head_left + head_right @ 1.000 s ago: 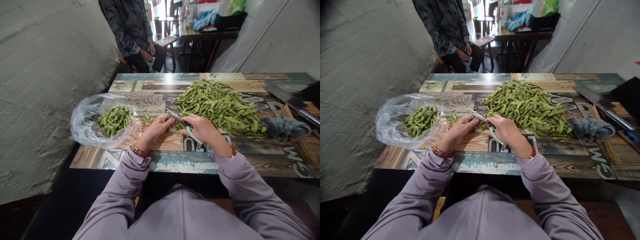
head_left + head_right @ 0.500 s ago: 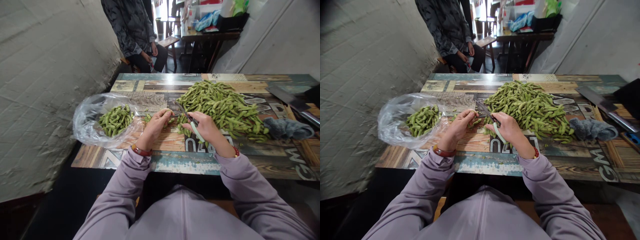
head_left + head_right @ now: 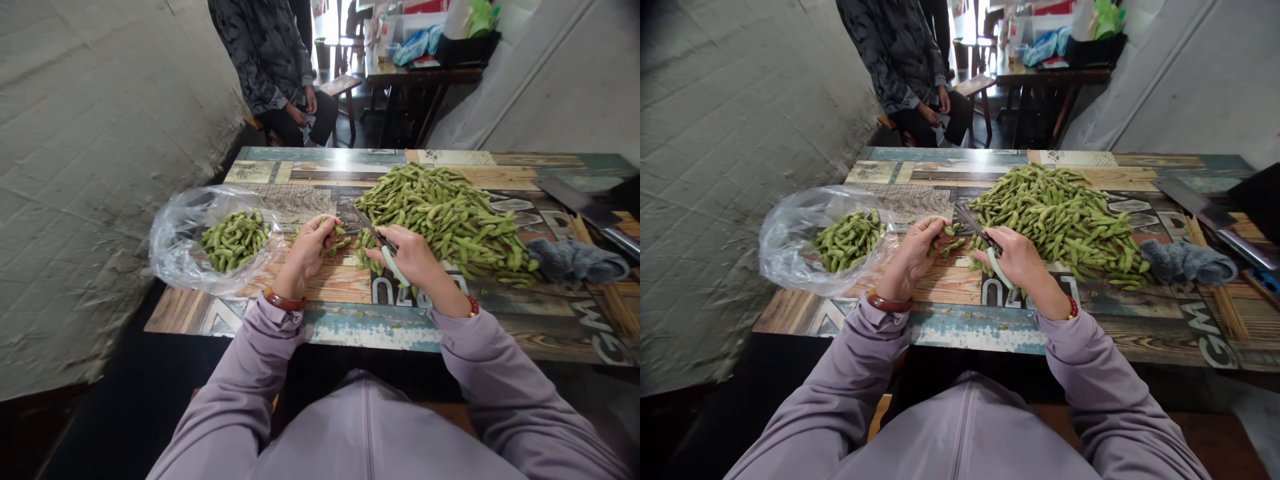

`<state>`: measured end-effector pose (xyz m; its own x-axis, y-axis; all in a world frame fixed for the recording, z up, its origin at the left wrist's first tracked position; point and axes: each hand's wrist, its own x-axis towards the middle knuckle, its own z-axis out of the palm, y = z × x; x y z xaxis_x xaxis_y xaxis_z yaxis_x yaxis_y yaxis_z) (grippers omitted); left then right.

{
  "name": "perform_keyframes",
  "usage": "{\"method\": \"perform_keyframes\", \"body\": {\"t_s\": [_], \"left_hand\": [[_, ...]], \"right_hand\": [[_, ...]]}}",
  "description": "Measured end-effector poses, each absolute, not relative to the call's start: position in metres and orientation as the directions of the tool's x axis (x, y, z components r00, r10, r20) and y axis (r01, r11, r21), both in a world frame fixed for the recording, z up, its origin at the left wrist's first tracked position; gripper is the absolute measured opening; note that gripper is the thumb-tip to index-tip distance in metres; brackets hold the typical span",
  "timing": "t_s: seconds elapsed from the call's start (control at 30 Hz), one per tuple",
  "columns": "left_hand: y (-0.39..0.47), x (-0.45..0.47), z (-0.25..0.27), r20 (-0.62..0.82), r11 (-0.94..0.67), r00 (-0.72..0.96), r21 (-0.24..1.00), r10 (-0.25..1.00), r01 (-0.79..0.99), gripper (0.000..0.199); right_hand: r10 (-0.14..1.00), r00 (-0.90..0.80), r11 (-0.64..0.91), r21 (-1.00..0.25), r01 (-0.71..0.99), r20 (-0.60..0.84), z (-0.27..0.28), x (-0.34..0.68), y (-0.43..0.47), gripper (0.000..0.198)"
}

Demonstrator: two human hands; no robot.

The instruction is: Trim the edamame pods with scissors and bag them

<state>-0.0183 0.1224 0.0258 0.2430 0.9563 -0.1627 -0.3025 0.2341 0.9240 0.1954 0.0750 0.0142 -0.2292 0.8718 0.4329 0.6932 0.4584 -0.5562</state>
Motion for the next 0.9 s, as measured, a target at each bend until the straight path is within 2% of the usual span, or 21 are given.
{"method": "perform_keyframes", "body": {"t_s": [0.13, 0.47, 0.9], "left_hand": [[0.1229, -0.0183, 0.0265, -0.175, 0.283, 0.304, 0.889, 0.937, -0.36, 0.026], [0.1187, -0.0128, 0.0267, -0.172, 0.298, 0.344, 0.886, 0.923, -0.356, 0.028], [0.1158, -0.0098, 0.0233, -0.105, 0.249, 0.407, 0.914, 0.907, -0.321, 0.028]], "right_hand": [[0.875, -0.232, 0.446, -0.524, 0.726, 0.424, 0.0129, 0.1946, 0.0739, 0.036], [0.893, -0.278, 0.412, -0.398, 0.819, 0.353, 0.0203, 0.1905, 0.0666, 0.045], [0.877, -0.317, 0.447, -0.375, 0.812, 0.36, 0.0189, 0.1886, 0.0656, 0.046]]}}
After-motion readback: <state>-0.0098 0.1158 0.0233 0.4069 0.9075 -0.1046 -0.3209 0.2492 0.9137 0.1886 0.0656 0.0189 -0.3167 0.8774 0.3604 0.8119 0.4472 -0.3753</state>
